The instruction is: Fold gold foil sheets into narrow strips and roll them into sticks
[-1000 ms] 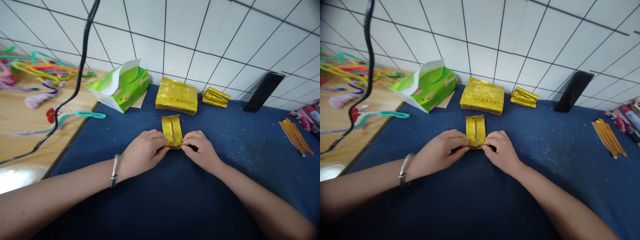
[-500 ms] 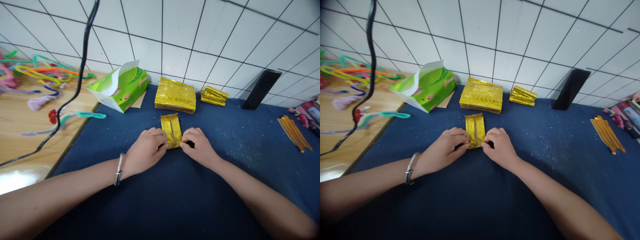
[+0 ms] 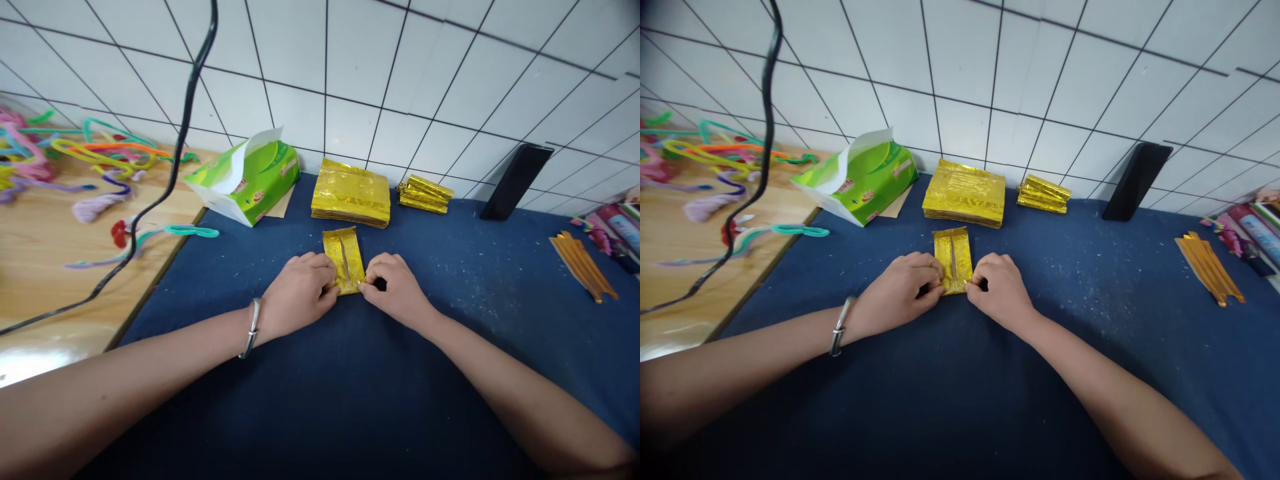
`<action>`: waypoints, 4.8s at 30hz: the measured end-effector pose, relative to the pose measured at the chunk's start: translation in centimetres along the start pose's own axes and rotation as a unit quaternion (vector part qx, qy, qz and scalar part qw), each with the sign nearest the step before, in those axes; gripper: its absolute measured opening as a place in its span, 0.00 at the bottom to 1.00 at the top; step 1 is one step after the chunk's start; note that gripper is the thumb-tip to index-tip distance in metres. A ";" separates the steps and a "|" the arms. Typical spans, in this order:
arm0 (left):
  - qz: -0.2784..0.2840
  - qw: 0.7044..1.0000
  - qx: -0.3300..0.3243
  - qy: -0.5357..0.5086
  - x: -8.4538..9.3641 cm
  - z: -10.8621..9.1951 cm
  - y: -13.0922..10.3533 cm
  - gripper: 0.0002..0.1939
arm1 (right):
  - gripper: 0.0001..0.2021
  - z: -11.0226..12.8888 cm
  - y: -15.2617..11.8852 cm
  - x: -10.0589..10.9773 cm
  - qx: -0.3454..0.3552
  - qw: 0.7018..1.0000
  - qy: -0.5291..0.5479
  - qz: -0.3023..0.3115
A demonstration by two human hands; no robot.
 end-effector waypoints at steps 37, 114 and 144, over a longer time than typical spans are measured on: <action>0.036 0.990 -0.120 0.072 0.4 -1.5 -1.0 0.18 | 0.03 -0.4 -0.2 0.4 0.004 1.000 0.026 0.014; 0.020 0.976 -0.147 0.156 1.0 -3.4 -2.6 0.12 | 0.16 4.2 -4.7 -0.3 0.209 0.907 -0.354 0.088; 0.123 0.937 -0.220 0.242 0.5 -4.5 -2.8 0.13 | 0.18 4.7 -4.7 -0.3 0.228 0.913 -0.329 0.072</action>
Point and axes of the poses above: each hand's wrist, its own y-axis towards the middle knuckle, its own x-axis out of the back of the hand, z = x × y, the point moved 5 cm from there along y, towards the middle knuckle
